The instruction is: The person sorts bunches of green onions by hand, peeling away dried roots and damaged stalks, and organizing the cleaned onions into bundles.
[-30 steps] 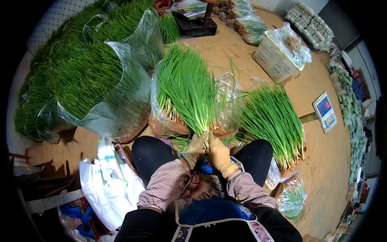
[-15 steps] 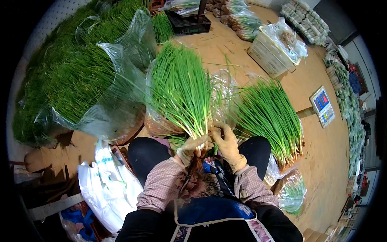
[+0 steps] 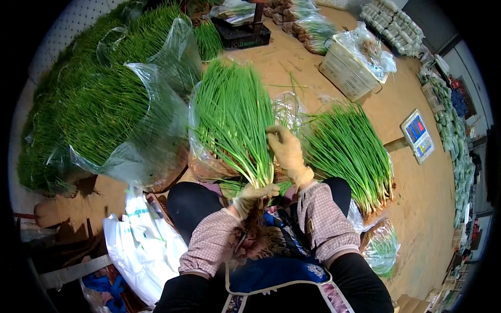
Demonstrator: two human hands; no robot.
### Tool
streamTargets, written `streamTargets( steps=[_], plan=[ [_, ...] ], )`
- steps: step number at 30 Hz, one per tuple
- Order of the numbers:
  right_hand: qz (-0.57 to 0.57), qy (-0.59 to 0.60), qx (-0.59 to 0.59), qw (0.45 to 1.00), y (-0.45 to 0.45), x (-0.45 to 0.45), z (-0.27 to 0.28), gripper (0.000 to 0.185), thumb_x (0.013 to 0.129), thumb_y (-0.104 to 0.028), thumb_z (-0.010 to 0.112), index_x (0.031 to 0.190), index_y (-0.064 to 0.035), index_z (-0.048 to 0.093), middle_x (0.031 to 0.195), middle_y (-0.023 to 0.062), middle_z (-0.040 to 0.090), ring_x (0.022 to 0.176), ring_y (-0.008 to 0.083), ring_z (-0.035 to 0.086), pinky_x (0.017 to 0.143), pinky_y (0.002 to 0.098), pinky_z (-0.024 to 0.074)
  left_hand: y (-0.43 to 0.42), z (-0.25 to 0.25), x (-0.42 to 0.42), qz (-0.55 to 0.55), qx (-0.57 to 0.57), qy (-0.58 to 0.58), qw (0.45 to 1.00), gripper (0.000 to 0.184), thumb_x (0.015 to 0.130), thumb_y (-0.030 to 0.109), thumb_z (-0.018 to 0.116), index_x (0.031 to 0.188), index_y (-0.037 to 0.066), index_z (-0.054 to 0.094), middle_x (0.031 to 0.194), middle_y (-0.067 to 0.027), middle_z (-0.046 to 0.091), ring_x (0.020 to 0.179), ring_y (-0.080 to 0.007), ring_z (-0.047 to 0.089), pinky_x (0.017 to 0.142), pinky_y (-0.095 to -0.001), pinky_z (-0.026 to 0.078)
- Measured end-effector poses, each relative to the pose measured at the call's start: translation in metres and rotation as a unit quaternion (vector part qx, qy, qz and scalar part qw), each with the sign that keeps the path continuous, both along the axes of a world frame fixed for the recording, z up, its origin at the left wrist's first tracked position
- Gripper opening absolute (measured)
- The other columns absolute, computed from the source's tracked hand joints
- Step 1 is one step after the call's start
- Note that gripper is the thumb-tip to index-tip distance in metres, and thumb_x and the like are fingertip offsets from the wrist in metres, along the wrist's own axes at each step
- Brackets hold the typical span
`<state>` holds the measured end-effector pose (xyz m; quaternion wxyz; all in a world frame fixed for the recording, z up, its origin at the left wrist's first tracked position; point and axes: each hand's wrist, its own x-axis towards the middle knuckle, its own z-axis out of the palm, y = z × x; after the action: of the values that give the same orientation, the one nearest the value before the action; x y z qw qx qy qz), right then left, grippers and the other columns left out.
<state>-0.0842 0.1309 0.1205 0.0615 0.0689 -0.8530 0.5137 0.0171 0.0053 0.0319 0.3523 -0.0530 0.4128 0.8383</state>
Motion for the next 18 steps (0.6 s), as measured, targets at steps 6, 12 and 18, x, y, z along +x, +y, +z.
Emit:
streamTargets(
  steps=[6, 12, 18],
  plan=[
    [0.009, -0.021, 0.035, 0.999, 0.003, -0.04, 0.006, 0.02, 0.081, -0.018, 0.062, 0.092, -0.0016, 0.061, 0.061, 0.0037, 0.056, 0.054, 0.0101, 0.049, 0.05, 0.0255, 0.0401, 0.006, -0.019, -0.005, -0.024, -0.017, 0.052, 0.998, 0.031, 0.087, 0.018, 0.057, 0.106, -0.006, 0.054, 0.099, -0.0162, 0.062, 0.09, -0.0214, 0.062, 0.079, -0.0303, 0.05],
    [-0.009, 0.042, 0.047, 0.998, 0.011, -0.027, 0.021, 0.018, 0.082, -0.016, 0.062, 0.084, 0.0014, 0.057, 0.068, 0.0036, 0.055, 0.064, 0.0097, 0.048, 0.058, 0.0243, 0.0401, 0.006, -0.026, -0.012, -0.005, 0.003, 0.068, 0.998, 0.051, 0.089, 0.027, 0.055, 0.131, 0.004, 0.036, 0.1, -0.0176, 0.06, 0.09, -0.023, 0.062, 0.078, -0.032, 0.051],
    [0.123, -0.02, -0.105, 0.987, 0.008, 0.02, 0.028, 0.011, 0.086, -0.009, 0.057, 0.093, -0.0015, 0.058, 0.085, 0.0049, 0.061, 0.074, 0.0097, 0.054, 0.067, 0.0232, 0.0457, 0.001, 0.027, -0.007, 0.001, -0.062, 0.048, 0.997, 0.069, 0.086, 0.058, 0.04, 0.137, 0.012, 0.03, 0.099, -0.0129, 0.061, 0.082, -0.0202, 0.061, 0.073, -0.0301, 0.048]
  ],
)
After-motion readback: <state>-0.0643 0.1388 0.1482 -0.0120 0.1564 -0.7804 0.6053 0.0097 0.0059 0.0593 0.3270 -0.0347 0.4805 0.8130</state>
